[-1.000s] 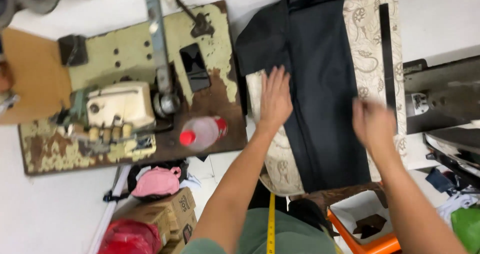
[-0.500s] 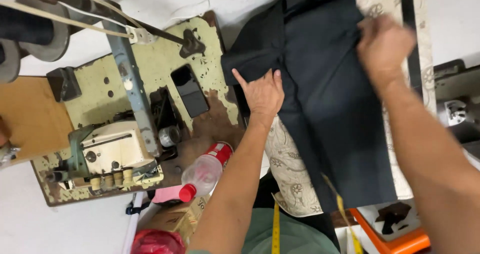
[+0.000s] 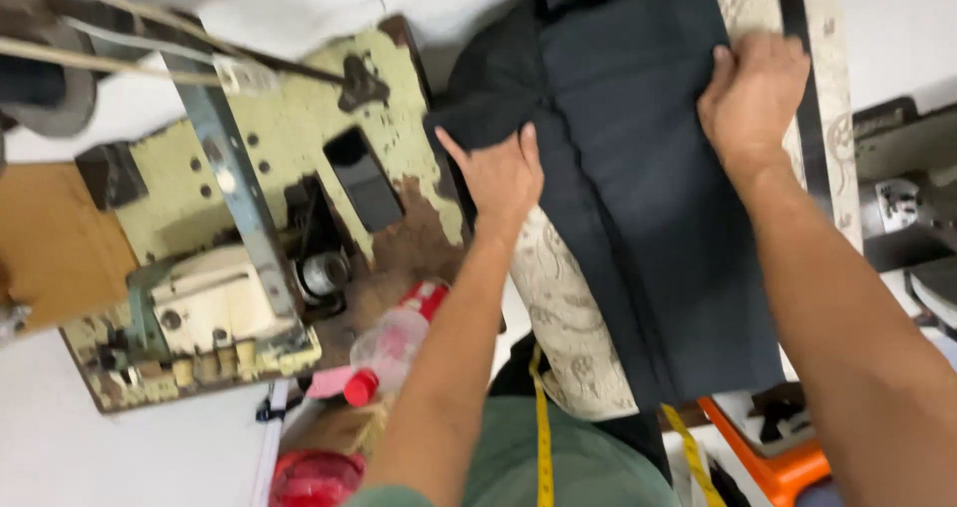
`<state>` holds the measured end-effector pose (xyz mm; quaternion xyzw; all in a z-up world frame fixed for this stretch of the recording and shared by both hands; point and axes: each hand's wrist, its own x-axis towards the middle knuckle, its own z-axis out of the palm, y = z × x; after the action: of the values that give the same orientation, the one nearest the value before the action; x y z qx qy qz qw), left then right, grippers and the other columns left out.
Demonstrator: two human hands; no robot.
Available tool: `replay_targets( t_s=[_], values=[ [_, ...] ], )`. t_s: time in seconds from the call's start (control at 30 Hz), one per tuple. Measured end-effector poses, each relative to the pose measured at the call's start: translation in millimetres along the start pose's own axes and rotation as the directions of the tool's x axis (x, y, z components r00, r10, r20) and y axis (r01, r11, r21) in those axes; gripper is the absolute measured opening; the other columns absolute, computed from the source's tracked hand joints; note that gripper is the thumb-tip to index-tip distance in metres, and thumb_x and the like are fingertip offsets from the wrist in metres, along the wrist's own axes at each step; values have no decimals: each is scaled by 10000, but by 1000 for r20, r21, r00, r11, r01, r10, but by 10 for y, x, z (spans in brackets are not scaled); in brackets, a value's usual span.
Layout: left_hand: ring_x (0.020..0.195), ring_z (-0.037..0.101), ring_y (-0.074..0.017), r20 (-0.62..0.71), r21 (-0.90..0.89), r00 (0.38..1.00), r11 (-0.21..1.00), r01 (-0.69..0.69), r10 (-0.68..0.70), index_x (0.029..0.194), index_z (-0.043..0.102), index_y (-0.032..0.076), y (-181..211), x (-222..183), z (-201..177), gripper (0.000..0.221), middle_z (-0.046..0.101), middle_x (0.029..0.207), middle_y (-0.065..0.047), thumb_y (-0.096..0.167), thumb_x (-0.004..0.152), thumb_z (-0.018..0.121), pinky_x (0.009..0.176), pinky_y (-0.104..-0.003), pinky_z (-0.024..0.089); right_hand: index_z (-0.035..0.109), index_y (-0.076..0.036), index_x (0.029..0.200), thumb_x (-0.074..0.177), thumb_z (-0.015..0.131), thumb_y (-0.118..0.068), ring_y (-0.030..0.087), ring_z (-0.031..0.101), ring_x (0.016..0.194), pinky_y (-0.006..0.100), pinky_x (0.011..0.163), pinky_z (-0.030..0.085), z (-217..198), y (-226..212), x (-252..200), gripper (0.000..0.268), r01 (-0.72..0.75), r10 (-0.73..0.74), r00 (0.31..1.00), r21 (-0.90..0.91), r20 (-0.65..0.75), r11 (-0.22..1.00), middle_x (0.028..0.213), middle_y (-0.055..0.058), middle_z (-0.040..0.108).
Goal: The person is ironing a pair of dark trousers, using a spray bottle to dampen the fabric before pressing it with an iron on a padded surface.
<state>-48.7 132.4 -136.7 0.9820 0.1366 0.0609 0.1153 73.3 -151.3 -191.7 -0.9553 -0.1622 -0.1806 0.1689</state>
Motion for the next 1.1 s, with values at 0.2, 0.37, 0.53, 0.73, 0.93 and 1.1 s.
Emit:
replay_targets(
  t_s=[0.2,0.37,0.53,0.73,0.93,1.1],
  values=[
    [930,732,-445,-99,105,993,993,-47,58,940,825,137,-117,-11,186,410,779,881,-170,381,1014,504,1202,-732,65,578,100,1231,1084,613,-142,533,501,1043,582,946,394,-922,-645,-290,286,-155,150,987,113,51,981,1116,338,533],
    [1202,690,-218,101,152,992,984,-92,77,1051,810,202,-78,-36,4,547,784,1123,4,394,1128,304,1217,-703,34,642,59,1146,1028,720,-97,446,653,919,485,828,502,-2208,-854,-2179,211,-568,547,822,297,160,767,943,263,639],
    [1250,661,-350,-100,139,984,981,-136,150,1138,815,126,-100,-55,213,426,722,1299,-148,409,1117,498,1198,-599,154,598,-42,1207,1001,761,-87,294,579,957,428,892,456,-3115,49,-3529,267,-816,887,462,392,-2,426,1011,150,591],
    [998,735,-319,-58,430,976,888,-164,209,1034,813,230,-195,-91,175,378,796,1002,-70,299,1028,442,906,-529,475,234,2,1626,985,669,357,484,343,1475,611,1262,283,-3176,969,-3111,852,-302,457,889,695,-42,652,1622,311,298],
    [913,729,-437,-139,84,990,996,-21,33,1045,795,173,-297,-38,446,492,788,865,-177,473,1010,407,1125,-651,248,522,59,1377,1366,295,-281,318,478,1196,464,1096,338,-3032,1228,-3361,410,-734,573,659,253,487,630,1280,225,538],
    [946,722,-418,-42,-71,999,997,-20,17,1179,769,102,-227,-53,251,625,792,899,-170,499,1025,312,1194,-664,131,542,-196,1650,817,761,-403,399,725,893,495,792,575,-3381,-427,-3162,886,-620,632,558,-236,537,748,1023,202,760]
  ],
)
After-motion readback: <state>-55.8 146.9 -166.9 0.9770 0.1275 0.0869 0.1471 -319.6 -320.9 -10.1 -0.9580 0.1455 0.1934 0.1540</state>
